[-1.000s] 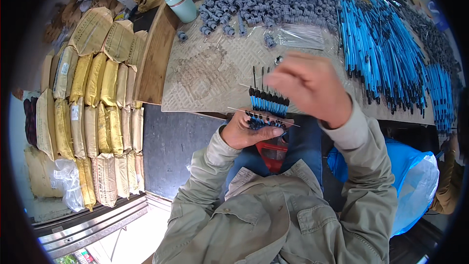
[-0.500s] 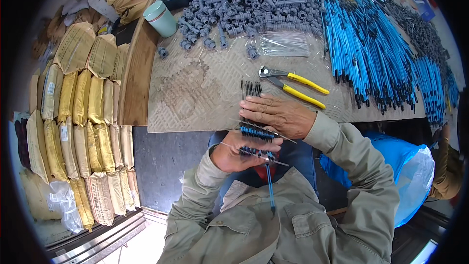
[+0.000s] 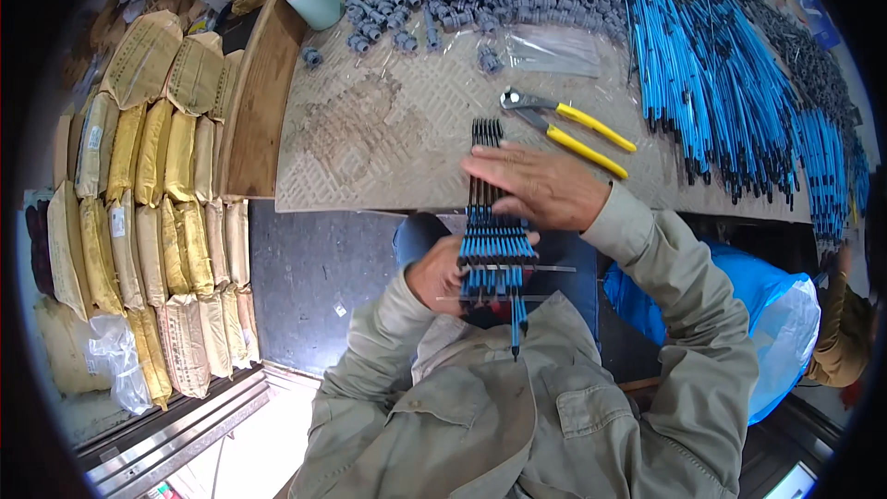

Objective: The person assembles blue plastic irrigation emitters by securing them with a hand crimping tool.

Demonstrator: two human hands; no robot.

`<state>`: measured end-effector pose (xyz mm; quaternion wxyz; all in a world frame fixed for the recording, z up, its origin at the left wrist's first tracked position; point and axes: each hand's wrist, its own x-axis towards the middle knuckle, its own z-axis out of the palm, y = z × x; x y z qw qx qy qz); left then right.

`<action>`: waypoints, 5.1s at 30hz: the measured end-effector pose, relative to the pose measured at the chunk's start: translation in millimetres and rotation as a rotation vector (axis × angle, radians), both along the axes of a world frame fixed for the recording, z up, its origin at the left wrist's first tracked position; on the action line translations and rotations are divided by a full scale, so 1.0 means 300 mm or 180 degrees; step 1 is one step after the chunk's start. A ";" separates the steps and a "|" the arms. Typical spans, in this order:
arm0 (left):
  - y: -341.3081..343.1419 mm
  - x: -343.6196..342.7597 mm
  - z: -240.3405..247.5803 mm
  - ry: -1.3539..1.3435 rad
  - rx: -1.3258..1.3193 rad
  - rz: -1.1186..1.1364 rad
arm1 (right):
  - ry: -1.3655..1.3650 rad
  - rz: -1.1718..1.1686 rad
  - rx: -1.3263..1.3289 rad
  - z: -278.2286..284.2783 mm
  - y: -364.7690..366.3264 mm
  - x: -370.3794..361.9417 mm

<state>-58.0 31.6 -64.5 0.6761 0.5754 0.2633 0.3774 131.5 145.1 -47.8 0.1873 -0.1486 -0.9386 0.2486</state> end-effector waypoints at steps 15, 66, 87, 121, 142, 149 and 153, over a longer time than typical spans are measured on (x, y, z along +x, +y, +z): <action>-0.032 -0.194 0.119 0.1404 0.1564 0.0098 | 0.0404 -0.0227 -0.0097 -0.020 0.002 -0.004; 0.197 -0.072 0.108 0.2860 0.3540 -0.0198 | -0.0066 -0.2275 0.0684 0.048 0.033 0.142; 0.216 -0.062 0.132 0.3108 0.3401 -0.0381 | -0.0738 -0.2051 0.1333 0.069 0.034 0.117; 0.213 -0.046 0.129 0.3192 0.3429 -0.0261 | -0.0675 -0.1864 0.1553 0.032 0.074 0.134; 0.208 -0.072 0.102 0.2893 0.3304 -0.0320 | -0.0527 -0.1466 0.1425 0.060 0.109 0.097; 0.209 -0.089 0.081 0.3041 0.3532 -0.0412 | -0.0731 -0.1563 0.1228 0.102 0.104 0.070; 0.210 -0.091 0.086 0.3144 0.3587 -0.0493 | -0.0958 -0.1632 0.1111 0.114 0.097 0.055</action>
